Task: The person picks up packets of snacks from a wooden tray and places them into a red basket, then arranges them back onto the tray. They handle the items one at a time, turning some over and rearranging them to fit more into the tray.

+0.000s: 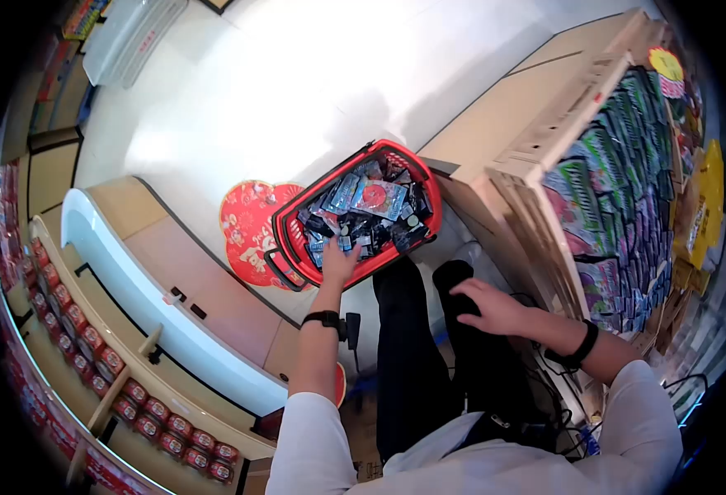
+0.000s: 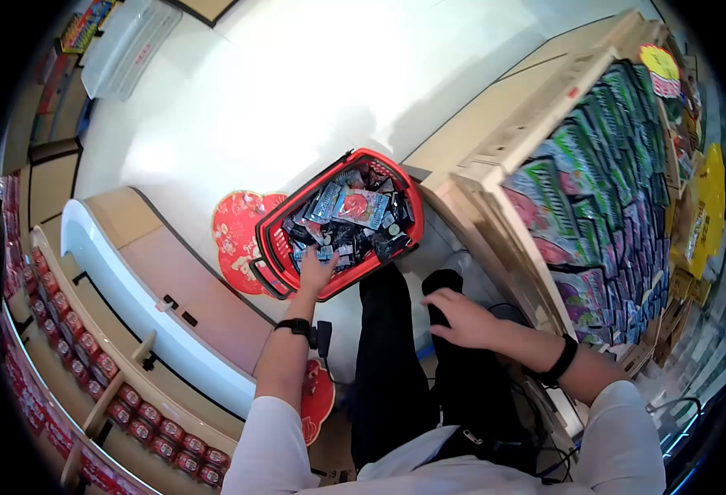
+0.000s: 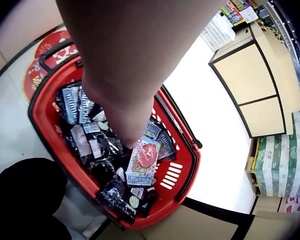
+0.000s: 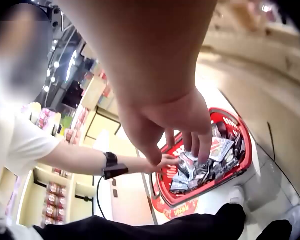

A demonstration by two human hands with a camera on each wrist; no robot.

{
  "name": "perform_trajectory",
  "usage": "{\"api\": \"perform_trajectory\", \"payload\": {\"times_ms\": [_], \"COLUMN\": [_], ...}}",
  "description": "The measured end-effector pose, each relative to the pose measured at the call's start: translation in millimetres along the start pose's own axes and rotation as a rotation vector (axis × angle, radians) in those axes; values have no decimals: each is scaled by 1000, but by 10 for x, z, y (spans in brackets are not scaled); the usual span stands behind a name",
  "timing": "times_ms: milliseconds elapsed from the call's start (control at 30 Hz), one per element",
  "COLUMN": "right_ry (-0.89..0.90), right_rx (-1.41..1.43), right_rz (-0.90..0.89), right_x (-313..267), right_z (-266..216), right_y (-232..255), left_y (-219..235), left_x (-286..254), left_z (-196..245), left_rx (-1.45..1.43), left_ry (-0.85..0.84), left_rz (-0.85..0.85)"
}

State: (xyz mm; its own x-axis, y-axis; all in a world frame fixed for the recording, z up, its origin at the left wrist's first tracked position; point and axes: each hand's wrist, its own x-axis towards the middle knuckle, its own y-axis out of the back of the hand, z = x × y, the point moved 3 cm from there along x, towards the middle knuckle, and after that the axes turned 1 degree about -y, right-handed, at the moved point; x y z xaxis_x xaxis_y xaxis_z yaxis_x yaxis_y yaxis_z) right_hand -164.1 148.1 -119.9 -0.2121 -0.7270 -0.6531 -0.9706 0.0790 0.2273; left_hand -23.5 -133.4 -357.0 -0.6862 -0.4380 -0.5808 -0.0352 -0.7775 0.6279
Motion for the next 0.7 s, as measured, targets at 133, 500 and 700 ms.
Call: {"api": "perform_trajectory", "payload": {"times_ms": [133, 500, 700], "right_ry": [-67, -106, -54], "right_rx": [-92, 53, 125], "right_rz": [239, 402, 135], "right_x": [1368, 3787, 4062], "right_z": [548, 1546, 1500], "right_y": [-267, -68, -331], "left_y": [-171, -220, -357], "left_x": [683, 1456, 1501], "left_z": [-337, -313, -248], "left_rx": [38, 152, -17], "left_ry": [53, -100, -161], "left_rz": [218, 190, -84]}}
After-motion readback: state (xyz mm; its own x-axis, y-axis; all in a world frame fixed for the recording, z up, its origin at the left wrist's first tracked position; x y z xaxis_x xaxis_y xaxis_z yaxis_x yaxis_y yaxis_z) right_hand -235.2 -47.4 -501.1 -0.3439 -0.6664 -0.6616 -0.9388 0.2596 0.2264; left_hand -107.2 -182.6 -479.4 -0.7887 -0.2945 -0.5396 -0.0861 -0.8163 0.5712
